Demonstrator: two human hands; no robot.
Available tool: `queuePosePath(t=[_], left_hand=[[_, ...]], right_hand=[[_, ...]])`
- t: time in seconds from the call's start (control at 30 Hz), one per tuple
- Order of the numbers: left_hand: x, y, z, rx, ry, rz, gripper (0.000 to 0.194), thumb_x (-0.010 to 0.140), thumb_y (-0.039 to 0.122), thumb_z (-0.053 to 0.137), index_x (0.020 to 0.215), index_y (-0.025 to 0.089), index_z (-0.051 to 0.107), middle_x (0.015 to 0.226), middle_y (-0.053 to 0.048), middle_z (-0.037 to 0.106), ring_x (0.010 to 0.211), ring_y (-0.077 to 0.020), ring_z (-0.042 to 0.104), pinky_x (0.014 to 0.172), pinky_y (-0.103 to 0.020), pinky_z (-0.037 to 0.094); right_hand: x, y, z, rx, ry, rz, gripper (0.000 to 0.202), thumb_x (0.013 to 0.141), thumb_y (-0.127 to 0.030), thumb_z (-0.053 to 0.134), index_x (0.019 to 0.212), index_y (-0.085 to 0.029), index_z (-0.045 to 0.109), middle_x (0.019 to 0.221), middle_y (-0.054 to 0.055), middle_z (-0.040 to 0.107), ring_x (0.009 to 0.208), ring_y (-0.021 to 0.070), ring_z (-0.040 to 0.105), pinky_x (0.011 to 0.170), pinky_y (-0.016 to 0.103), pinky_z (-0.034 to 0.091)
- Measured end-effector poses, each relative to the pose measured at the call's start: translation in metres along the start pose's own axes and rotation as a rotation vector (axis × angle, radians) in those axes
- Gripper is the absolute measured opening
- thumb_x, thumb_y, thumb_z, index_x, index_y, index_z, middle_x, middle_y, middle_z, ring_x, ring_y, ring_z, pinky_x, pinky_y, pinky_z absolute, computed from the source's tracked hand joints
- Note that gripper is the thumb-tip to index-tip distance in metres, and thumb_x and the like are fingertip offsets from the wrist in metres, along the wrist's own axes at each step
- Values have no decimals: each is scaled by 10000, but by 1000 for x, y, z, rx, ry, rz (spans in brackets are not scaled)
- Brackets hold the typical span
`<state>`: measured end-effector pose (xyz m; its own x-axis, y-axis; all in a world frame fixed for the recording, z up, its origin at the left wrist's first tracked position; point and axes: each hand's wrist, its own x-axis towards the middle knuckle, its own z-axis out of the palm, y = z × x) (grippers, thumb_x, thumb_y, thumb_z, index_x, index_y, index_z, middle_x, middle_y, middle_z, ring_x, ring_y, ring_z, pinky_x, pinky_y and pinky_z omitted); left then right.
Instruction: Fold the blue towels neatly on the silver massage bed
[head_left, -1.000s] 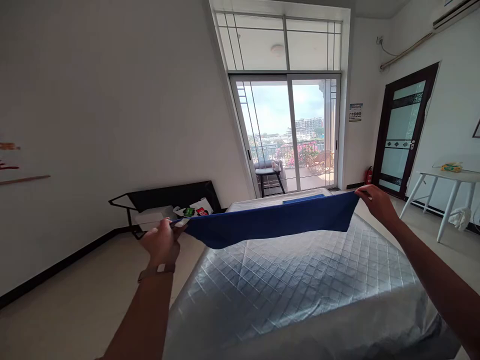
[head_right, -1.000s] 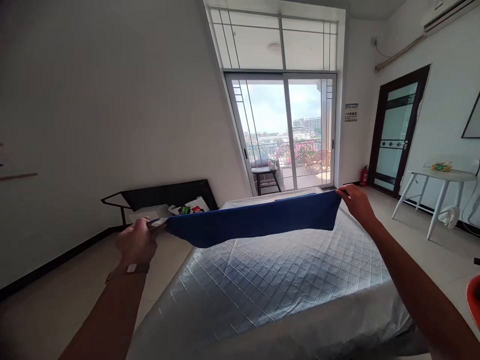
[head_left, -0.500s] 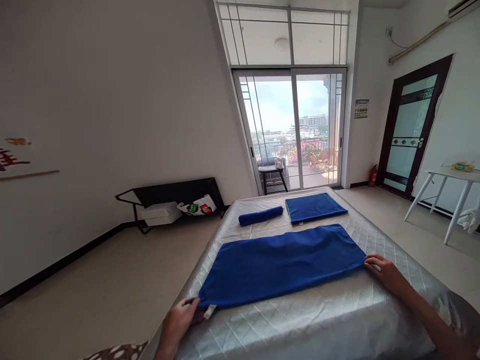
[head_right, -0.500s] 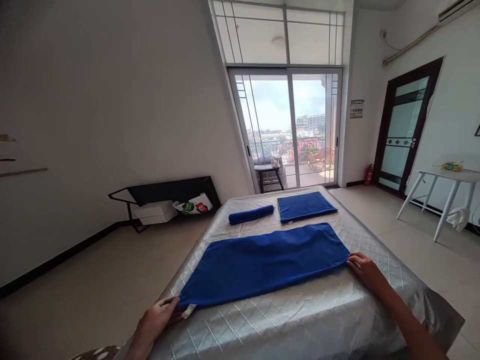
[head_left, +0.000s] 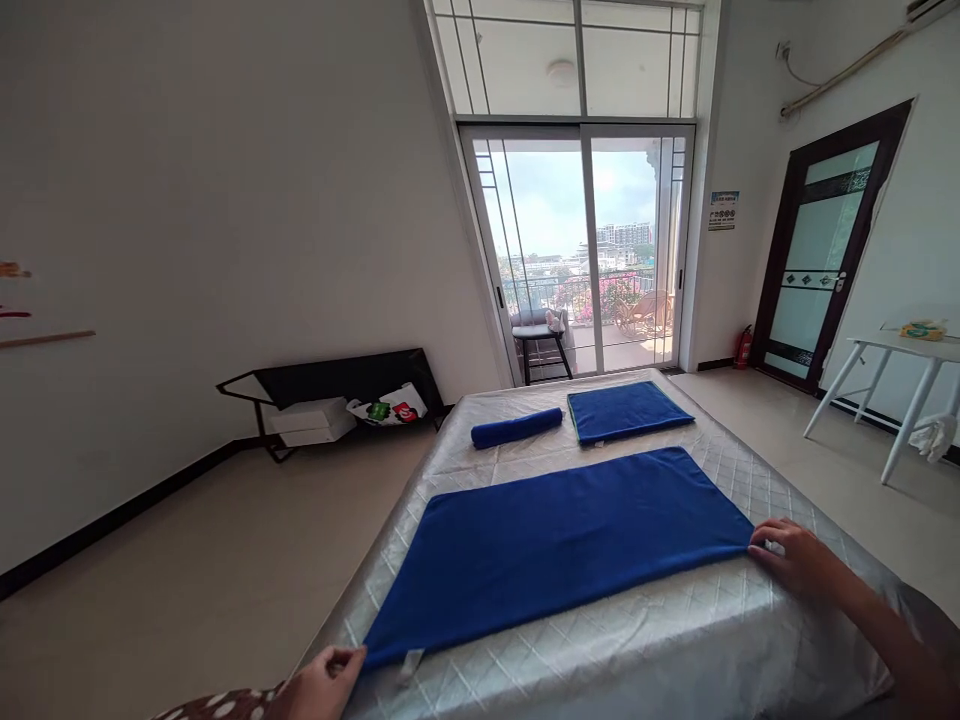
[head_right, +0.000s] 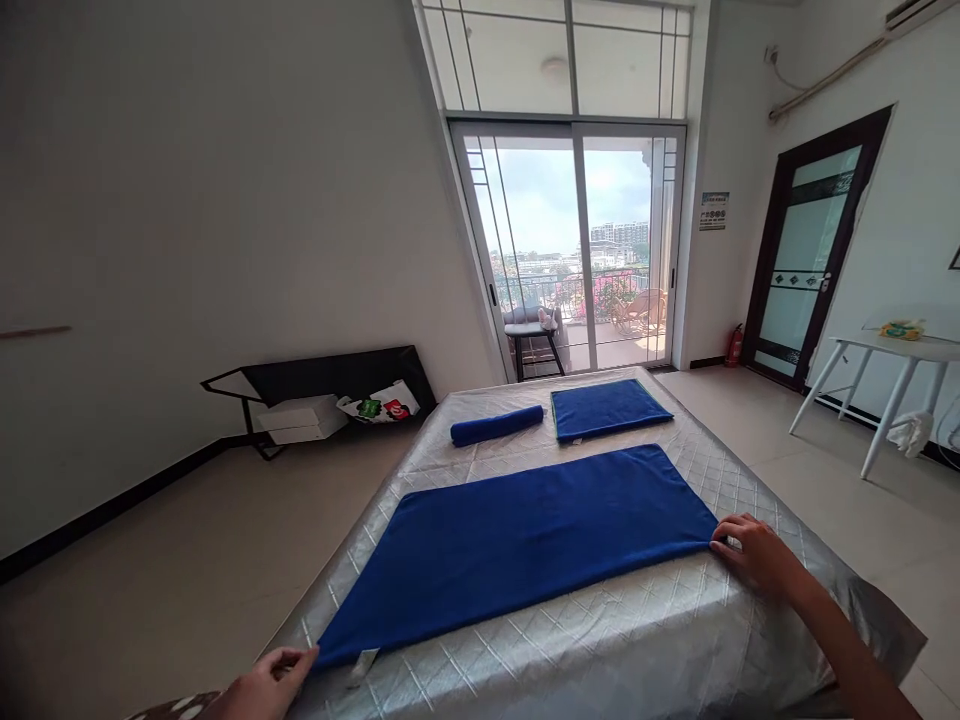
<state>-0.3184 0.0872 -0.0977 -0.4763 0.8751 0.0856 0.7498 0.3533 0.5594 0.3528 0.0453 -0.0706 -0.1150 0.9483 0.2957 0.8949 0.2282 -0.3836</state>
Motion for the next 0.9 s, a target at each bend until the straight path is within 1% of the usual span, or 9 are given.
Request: queuePosePath(t=[0.1, 0.17, 0.27, 0.37, 0.43, 0.5, 0.57, 0.7, 0.9], left_hand=[[3, -8, 1, 157, -41, 2, 230, 725, 467, 491, 599, 282, 543, 543, -54, 652, 632, -331, 697, 639, -391, 515], [10, 0, 4, 231, 26, 99, 255, 775, 462, 448, 724, 263, 599, 686, -84, 708, 736, -331, 712, 722, -400, 519], [28, 31, 15, 306, 68, 342, 346, 844, 424, 396, 916, 208, 657, 961, -134, 745, 950, -308, 699, 888, -394, 501], [56, 73, 38, 337, -2, 535, 422, 906, 373, 350, 1085, 163, 670, 1182, -140, 711, 1120, -265, 649, 991, -370, 468], [76, 95, 57, 361, -36, 618, 451, 932, 363, 354, 1200, 148, 647, 1293, -132, 670, 1226, -246, 597, 1065, -364, 424], [96, 106, 75, 399, -62, 638, 480, 949, 365, 365, 1291, 133, 610, 1383, -136, 617, 1314, -243, 535, 1131, -375, 364], [113, 106, 90, 432, -95, 602, 514, 967, 379, 357, 1368, 131, 560, 1464, -138, 548, 1382, -246, 468, 1168, -394, 316], [137, 86, 112, 461, -152, 533, 584, 998, 442, 310, 1497, 160, 420, 1577, -141, 395, 1464, -258, 345, 1198, -445, 257], [149, 67, 125, 472, -174, 546, 614, 1006, 491, 283, 1540, 194, 345, 1610, -136, 329, 1481, -277, 304, 1197, -491, 238]], right_hand=[[20, -2, -2, -36, -16, -2, 406, 924, -551, 482, 783, -285, 755, 834, 78, 769, 842, 288, 716, 794, 440, 570], [45, -9, 5, -38, 19, -12, 382, 947, -492, 457, 891, -272, 764, 921, 80, 773, 897, 276, 717, 829, 430, 568], [95, -29, 29, -58, 19, -37, 366, 962, -422, 441, 1106, -257, 735, 1164, 87, 734, 1076, 270, 681, 944, 432, 535], [147, -48, 58, -120, -78, 11, 444, 973, -409, 437, 1310, -207, 643, 1405, 117, 597, 1288, 273, 556, 1087, 416, 433], [173, -53, 76, -180, -164, 89, 505, 987, -419, 406, 1410, -189, 560, 1504, 115, 496, 1393, 271, 444, 1155, 415, 345], [188, -49, 91, -233, -235, 170, 547, 1005, -446, 345, 1482, -210, 471, 1570, 86, 406, 1457, 263, 337, 1192, 442, 268], [194, -41, 101, -264, -273, 228, 571, 1017, -472, 277, 1530, -246, 389, 1612, 52, 327, 1491, 246, 258, 1208, 466, 218], [196, -25, 111, -306, -298, 285, 579, 1023, -482, 221, 1565, -292, 293, 1648, 12, 227, 1515, 213, 169, 1221, 460, 156], [202, -13, 113, -364, -319, 392, 592, 1021, -499, 205, 1581, -309, 229, 1662, 18, 180, 1520, 222, 147, 1220, 474, 144]])
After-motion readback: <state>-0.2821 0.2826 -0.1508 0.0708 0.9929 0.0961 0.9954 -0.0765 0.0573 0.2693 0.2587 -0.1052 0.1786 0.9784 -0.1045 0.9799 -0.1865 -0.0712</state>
